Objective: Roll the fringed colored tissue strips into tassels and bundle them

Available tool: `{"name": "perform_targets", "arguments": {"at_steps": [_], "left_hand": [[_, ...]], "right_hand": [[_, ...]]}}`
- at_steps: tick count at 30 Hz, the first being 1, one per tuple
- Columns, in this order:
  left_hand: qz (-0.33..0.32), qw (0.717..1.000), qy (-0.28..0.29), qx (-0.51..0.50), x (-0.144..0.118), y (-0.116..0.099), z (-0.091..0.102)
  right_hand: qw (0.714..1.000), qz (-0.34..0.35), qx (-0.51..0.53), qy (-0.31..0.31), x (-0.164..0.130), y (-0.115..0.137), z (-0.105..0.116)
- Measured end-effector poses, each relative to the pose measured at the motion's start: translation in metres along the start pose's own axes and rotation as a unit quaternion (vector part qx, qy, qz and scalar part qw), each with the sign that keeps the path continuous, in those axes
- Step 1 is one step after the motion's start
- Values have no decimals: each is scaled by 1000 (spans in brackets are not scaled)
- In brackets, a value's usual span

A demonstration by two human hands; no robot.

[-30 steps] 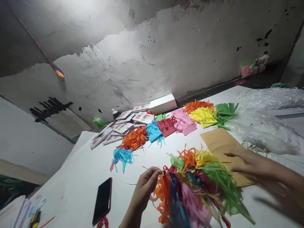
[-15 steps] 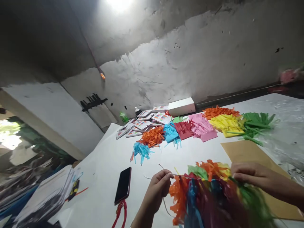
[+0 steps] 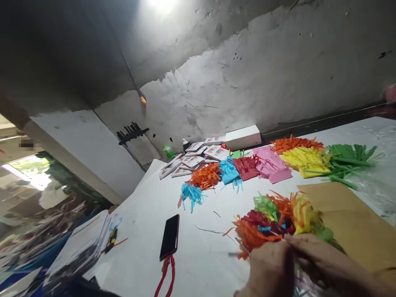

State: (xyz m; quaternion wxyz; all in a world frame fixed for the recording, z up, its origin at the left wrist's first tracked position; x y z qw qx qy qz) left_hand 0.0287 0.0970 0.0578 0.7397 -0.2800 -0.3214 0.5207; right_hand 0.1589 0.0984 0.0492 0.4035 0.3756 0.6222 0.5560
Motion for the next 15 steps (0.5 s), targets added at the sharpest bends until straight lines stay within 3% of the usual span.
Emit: {"name": "perform_targets", "arguments": {"at_steps": [1, 3, 5, 7, 9, 11, 13, 15], "left_hand": [[-68, 991, -9, 115, -13, 5, -26], [-112, 972, -19, 205, -32, 26, -62], [-139, 969, -17, 205, -41, 37, -71], [-186, 972, -26, 142, -40, 27, -49], [-233, 970, -32, 59, -31, 1, -10], [-249, 967, 33, 51, -11, -28, 14], [-253, 958, 123, 60, 9, -52, 18], [-258, 942, 196, 88, 23, -65, 8]], "right_hand": [[1000, -10, 20, 6, -3, -10, -8], [1000, -5, 30, 5, -5, -23, -11], [1000, 22, 0, -4, -6, -25, -2], [998, 50, -34, -22, -11, -21, 10], [993, 84, -77, -41, -22, -11, 18], [987, 102, -120, -36, -35, 0, 20], [983, 102, -154, -12, -46, 9, 20], [978, 98, -182, -4, -55, 15, 27]]}}
Point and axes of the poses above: each hand's wrist, its own x-axis towards the middle knuckle, its own z-axis out of the back of the hand, y = z × x, the point moved 6 cm from there along x, towards the middle knuckle, and after that the axes turned 9 degrees about z, right-handed, at the moved point
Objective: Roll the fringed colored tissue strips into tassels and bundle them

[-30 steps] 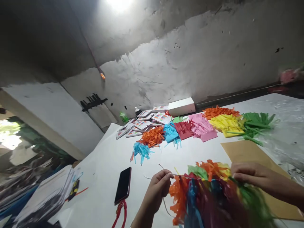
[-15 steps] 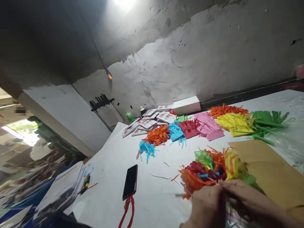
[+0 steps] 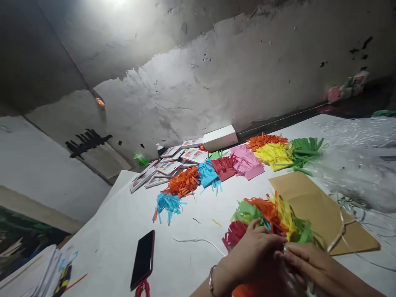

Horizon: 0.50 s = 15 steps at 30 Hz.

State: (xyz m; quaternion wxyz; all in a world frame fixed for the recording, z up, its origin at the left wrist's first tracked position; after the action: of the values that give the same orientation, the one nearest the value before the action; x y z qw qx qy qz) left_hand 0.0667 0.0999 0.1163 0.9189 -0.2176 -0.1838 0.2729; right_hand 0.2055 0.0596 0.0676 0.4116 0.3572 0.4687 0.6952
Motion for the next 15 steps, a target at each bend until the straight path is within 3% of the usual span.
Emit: {"name": "perform_targets", "arguments": {"at_steps": [2, 6, 10, 12, 15], "left_hand": [[-8, 999, 16, 42, 12, -2, -5], [-8, 994, -77, 79, 16, -12, 0], [-6, 999, -23, 23, 28, -27, -1], [-4, 1000, -10, -2, 36, -31, 2], [-9, 998, -33, -54, 40, -31, 18]], "right_hand": [[999, -6, -45, -21, -8, 2, 17], [993, -12, -110, -43, -17, 16, 45], [994, 38, -100, -7, -7, 53, 54], [999, 36, -35, -14, 0, 62, 60], [990, -17, 133, -47, -1, 49, 71]]}}
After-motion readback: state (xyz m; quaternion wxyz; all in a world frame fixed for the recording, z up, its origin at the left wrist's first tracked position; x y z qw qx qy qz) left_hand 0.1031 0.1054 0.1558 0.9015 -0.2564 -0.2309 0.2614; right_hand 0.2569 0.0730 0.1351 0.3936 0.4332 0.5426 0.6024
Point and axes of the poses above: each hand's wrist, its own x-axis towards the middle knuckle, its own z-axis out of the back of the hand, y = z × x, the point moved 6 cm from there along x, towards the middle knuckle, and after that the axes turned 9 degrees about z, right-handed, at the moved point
